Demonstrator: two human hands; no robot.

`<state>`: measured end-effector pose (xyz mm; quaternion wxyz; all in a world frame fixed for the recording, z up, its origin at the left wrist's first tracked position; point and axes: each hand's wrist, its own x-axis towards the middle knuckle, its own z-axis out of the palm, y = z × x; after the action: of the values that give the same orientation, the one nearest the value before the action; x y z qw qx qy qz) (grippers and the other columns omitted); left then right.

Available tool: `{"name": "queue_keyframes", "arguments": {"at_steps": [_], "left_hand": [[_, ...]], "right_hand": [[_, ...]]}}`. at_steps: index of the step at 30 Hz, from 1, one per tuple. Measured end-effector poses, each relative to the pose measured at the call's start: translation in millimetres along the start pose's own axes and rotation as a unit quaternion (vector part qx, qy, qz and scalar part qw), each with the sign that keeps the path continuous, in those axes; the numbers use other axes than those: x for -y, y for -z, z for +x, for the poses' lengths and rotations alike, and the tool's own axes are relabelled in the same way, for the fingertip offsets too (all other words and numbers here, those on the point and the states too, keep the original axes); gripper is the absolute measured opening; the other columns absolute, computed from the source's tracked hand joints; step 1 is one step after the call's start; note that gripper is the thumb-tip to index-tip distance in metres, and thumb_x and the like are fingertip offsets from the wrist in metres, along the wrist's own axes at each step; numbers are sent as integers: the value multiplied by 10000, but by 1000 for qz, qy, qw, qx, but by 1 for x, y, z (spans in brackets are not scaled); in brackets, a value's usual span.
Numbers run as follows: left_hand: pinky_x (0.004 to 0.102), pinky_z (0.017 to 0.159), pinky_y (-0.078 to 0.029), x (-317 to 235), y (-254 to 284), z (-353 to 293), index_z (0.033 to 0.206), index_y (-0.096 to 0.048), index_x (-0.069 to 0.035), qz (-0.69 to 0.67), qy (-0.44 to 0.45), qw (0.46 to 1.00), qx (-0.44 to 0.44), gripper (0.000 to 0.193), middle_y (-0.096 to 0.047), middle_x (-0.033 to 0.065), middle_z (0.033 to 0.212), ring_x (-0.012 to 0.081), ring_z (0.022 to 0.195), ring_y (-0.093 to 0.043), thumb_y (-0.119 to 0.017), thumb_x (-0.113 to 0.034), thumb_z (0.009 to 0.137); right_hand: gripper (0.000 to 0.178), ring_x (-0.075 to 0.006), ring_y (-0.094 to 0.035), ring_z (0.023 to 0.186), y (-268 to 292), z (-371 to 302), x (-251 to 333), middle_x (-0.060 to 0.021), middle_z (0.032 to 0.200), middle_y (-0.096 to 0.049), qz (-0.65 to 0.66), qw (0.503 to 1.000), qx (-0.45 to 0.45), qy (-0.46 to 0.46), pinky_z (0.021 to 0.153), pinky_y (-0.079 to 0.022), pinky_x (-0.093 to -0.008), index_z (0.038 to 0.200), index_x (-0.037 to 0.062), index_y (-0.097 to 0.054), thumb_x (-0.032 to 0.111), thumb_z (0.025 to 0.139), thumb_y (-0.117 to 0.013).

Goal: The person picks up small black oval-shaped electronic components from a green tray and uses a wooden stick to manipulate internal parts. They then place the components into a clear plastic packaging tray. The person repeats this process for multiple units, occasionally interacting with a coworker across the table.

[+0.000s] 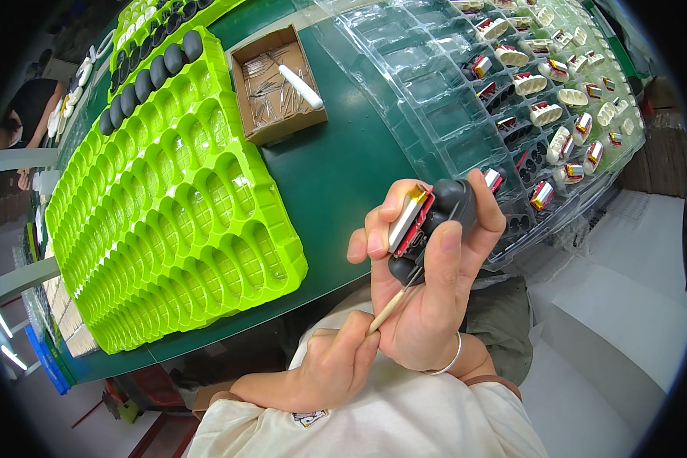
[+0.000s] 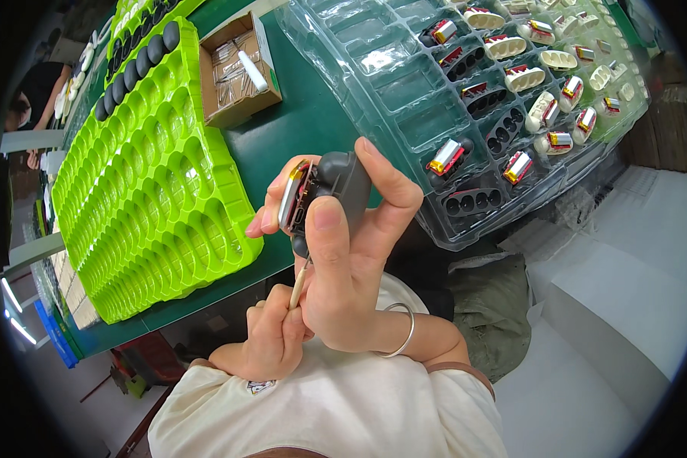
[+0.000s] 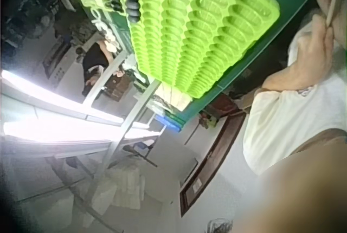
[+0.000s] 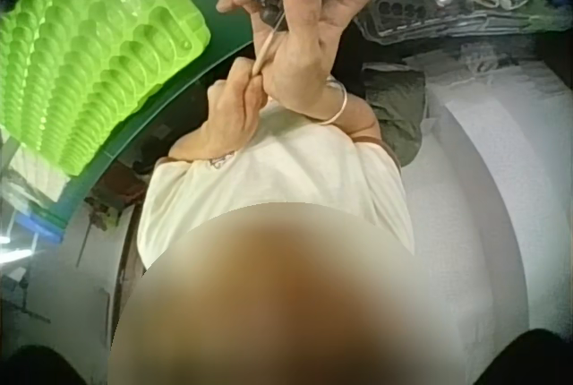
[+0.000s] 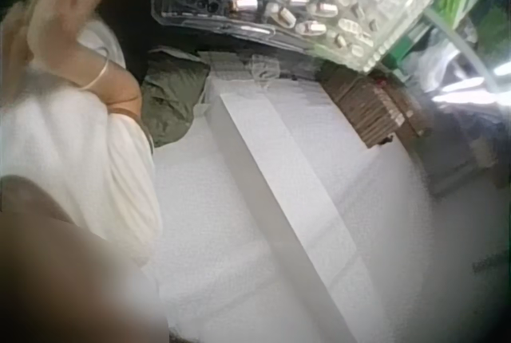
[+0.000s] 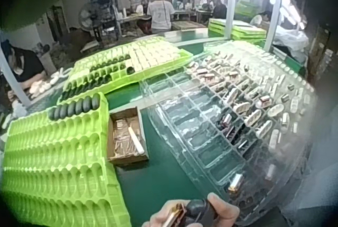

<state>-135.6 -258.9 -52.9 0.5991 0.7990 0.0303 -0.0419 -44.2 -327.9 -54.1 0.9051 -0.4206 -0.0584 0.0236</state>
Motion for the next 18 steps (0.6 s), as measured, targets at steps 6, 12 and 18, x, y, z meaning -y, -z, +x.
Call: {"name": "queue_keyframes", "arguments": {"at_steps": [6,12,18], "left_hand": [[340,379,-368,-1,3,0,846,-479,11,20,-6,1000,-5,41,-454,110,503,268,385,-481,-494,-17,820],[329,378,-367,-1,4,-2,859,-473,4,-10,34,999,15,41,-463,97,516,258,387,-482,-475,-31,837],[331,385,-374,0,4,-3,873,-462,-6,-43,51,997,32,45,-470,98,532,268,400,-494,-459,-44,849]], "right_hand": [[380,-155,-478,712,4,-8,-2,-164,953,-459,-23,999,38,-5,625,-461,-339,1272,245,-215,263,925,-369],[368,-168,-478,730,10,-12,-4,-162,956,-458,-41,998,46,-23,647,-460,-347,1263,259,-223,269,925,-367],[367,-173,-476,738,11,-16,-5,-161,967,-450,-36,997,57,-25,662,-455,-351,1262,260,-222,260,925,-368]]}}
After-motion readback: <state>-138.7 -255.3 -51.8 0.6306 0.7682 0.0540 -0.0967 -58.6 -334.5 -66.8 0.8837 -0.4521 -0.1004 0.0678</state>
